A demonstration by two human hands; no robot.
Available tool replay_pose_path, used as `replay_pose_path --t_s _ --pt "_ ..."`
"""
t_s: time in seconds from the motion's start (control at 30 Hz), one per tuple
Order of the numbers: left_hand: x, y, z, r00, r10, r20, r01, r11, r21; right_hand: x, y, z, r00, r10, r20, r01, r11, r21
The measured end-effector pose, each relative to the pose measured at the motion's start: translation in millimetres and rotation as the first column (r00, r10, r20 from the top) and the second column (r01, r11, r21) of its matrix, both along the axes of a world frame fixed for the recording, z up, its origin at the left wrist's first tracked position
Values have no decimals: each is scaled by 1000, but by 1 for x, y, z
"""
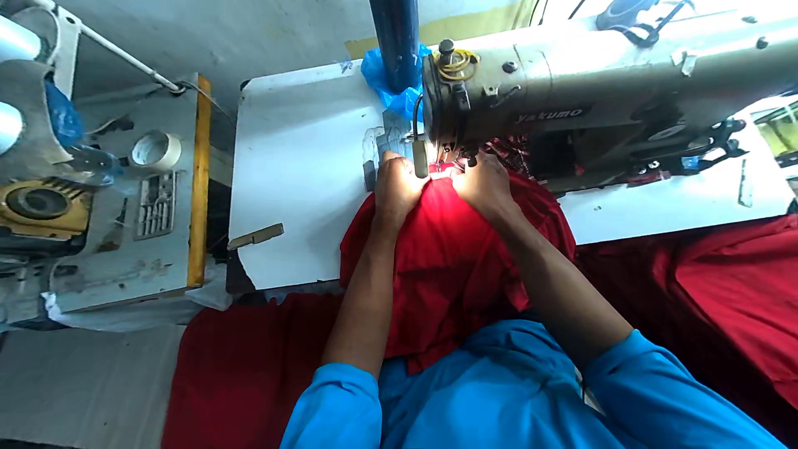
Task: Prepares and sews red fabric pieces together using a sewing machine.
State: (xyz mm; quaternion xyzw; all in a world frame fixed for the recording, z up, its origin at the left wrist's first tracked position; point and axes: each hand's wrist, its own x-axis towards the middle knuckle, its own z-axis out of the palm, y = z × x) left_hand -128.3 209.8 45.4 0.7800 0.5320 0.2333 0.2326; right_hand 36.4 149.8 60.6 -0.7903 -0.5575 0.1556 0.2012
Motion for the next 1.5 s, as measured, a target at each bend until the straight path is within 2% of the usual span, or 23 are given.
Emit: replay_pose_path --t_s 0.17,0.37,0.67,0.9,1.07,1.33,1.5 --pt "4 4 2 999 31 -45 -32 999 -11 -4 1 3 999 -27 29 27 1000 15" --pt "6 1 -4 996 85 5 -85 996 7 -7 -1 4 998 -41 49 39 998 43" --pt "15 -7 -12 987 162 18 -163 979 125 -12 -1 0 992 -59 109 52 997 65" --pt "14 -9 -4 985 173 -2 -173 983 55 -15 -3 2 990 -100 96 92 992 81" --pt "7 -2 -4 998 61 7 -62 996 59 -15 -3 4 989 -129 76 124 990 62" --pt "-5 3 -18 989 -137 -57 147 952 270 -13 -3 8 990 -130 59 129 991 24" --pt "-19 2 -14 969 -242 -55 248 930 271 -12 -2 5 990 -132 55 131 991 36"
